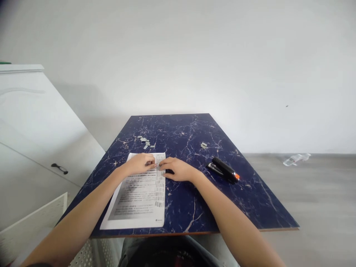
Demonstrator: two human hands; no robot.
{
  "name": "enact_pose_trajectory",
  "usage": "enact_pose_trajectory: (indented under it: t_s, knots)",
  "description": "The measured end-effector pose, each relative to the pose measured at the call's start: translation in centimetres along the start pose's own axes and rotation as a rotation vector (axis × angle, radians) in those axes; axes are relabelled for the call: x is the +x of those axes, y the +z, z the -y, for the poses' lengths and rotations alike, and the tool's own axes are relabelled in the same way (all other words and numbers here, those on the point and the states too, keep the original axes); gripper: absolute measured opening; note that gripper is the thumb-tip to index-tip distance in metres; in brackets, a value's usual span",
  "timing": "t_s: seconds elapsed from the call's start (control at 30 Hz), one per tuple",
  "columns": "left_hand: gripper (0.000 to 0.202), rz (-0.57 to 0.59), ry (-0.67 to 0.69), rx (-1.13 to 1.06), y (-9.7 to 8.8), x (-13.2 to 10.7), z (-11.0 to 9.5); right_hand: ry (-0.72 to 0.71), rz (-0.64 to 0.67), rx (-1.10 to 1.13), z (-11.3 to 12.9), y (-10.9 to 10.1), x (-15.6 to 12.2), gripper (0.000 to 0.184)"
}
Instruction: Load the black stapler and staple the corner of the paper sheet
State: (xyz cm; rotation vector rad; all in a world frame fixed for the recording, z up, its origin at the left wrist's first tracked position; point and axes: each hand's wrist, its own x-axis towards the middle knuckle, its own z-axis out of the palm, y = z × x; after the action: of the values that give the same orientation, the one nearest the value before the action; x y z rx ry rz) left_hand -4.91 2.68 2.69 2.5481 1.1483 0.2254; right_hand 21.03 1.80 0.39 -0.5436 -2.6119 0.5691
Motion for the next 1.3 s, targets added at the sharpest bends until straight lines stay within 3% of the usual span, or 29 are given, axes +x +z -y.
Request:
enact_pose_trajectory:
  t_s: [0.2,0.37,0.53,0.7,0.93,1.3]
  knots:
    - [0.038,0.027,-0.05,0.003,-0.2,0.4,2.0,0.01,-0.011,-0.002,0.7,1.0,0.8,0.034]
    - [0.037,0.201,-0.161,-0.089,-1.2,0.1,3.9,-0.004,0.009,-0.021,1.1,1.4,1.4,0.043]
    - [0.026,0.35,-0.279,-0.139,-2.7,-1.7,5.3,-0.132,0.09,0.063,1.2,1.9,2.0,0.029]
    - [0.051,0.452,-0.222,-0.146,-3.3,-2.9,5.1,-0.116,0.128,0.14,0.8,1.4,2.1,0.035]
    - [0.05,0.4,-0.276,-0.161,-2.8,-2.8,5.2,-0.077,0.108,0.225,0.6,0.3,2.9,0.035]
    - [0.05,0.449,-0.346,-0.142,-3.8,-2.8,3.7,-0.06,0.125,0.191,0.5,-0.6,1.7,0.028]
